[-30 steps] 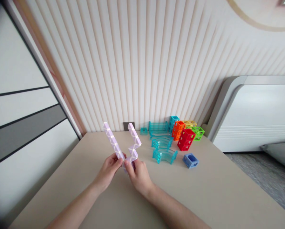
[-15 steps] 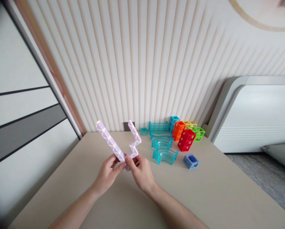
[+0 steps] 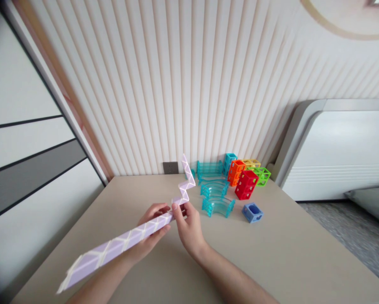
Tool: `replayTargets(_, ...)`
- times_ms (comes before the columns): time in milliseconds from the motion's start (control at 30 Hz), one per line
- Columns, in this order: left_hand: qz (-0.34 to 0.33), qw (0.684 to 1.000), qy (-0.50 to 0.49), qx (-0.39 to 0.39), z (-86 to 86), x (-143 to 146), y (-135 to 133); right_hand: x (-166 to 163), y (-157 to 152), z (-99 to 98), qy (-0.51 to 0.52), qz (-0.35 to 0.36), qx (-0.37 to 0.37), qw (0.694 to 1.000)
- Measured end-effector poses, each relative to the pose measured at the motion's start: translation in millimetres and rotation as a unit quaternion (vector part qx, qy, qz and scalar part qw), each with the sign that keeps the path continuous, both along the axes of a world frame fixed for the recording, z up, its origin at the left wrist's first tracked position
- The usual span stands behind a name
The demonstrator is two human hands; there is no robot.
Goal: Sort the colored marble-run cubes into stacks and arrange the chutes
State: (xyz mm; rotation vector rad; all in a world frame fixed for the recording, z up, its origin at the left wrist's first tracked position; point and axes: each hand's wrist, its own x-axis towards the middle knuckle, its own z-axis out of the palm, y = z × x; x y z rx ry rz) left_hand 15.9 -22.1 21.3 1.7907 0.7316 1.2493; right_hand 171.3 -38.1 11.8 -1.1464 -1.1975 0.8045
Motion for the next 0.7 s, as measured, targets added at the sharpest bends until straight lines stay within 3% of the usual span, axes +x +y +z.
replayTargets(100,0.024,0.994,-0.009,-0.109,-5.6,6,3,0,-2,-3.2,-0.043,-0.028,0.027,0.998)
replayTargets(267,0.035,0.977,-0.085,-0.195,-10.6,7,9,0,-3,2.3,-0.045,-0.016,0.078,0.996)
replayTargets(433,0.026,0.936,-0.201,-0.289,-10.8,6,12,1,-4,4.5,-0.102,-0.031,0.125,0.986)
replayTargets(700,0.036,0.957,-0.175,-0.228,-14.0,0,14,1,-6,7.8,-0.075,-0.042,0.141,0.986)
